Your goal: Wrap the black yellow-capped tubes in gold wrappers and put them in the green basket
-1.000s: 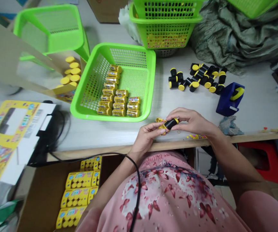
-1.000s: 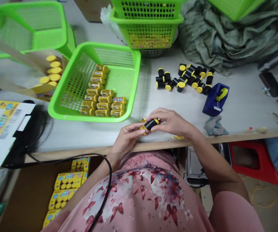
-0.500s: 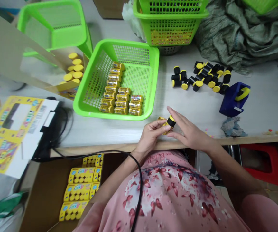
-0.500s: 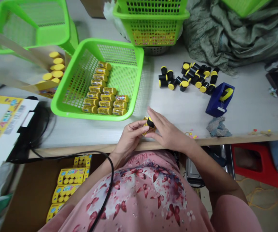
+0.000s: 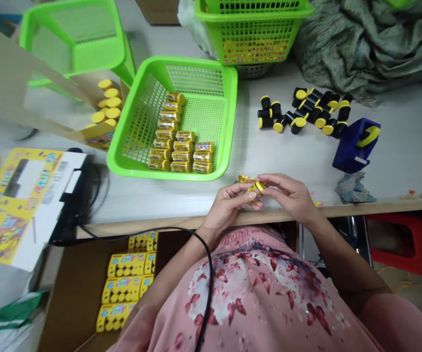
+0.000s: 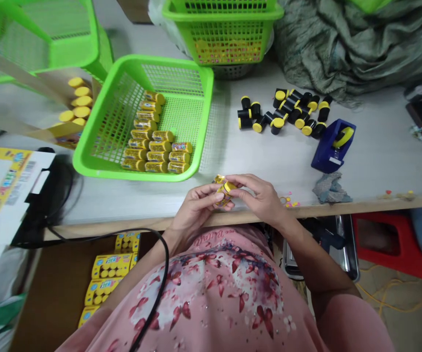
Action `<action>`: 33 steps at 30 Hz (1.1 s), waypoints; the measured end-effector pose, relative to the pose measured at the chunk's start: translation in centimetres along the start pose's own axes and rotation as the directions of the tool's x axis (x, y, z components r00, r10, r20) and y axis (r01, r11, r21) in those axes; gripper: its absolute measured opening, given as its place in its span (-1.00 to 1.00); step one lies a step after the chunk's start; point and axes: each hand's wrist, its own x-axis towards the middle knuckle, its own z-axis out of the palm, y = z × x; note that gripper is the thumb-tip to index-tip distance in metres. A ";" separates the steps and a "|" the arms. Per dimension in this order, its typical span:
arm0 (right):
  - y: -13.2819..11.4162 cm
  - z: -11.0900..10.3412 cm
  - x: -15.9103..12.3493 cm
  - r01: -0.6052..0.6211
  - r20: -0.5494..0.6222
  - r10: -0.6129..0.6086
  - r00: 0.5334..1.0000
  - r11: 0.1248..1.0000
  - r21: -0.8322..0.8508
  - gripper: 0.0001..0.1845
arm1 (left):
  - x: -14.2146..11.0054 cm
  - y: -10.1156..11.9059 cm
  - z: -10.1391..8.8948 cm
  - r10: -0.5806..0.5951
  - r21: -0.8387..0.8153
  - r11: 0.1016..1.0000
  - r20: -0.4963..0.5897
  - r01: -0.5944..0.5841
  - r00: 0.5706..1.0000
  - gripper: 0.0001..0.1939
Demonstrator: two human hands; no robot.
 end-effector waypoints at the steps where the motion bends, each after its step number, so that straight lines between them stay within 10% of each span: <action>1: 0.2 0.4 0.0 -0.011 -0.041 0.009 0.999 0.999 -0.034 -0.72 | 0.0 -0.3 0.1 0.094 0.102 0.991 -0.064 -0.087 0.993 -0.67; 7: 1.2 1.1 0.6 -0.135 -0.204 0.067 0.977 0.929 -0.345 -0.62 | 0.6 -1.6 0.4 0.595 0.743 0.534 0.007 -0.403 0.804 -0.73; 16: 1.0 2.7 -0.8 0.220 -0.128 -0.324 0.937 0.837 -0.501 -0.25 | 1.3 -0.2 1.8 0.206 0.085 0.978 -0.214 -0.192 0.955 -0.60; 21: 1.1 2.8 -0.9 0.228 -0.118 -0.294 0.949 0.893 -0.389 -0.24 | 0.8 0.4 1.8 -0.136 -0.204 0.970 -0.015 0.131 0.991 -0.69; 33: 0.5 2.4 -1.5 0.315 -0.102 -0.403 0.910 0.829 -0.462 -0.30 | 0.6 0.4 1.8 -0.106 -0.166 0.982 -0.084 0.091 0.991 -0.74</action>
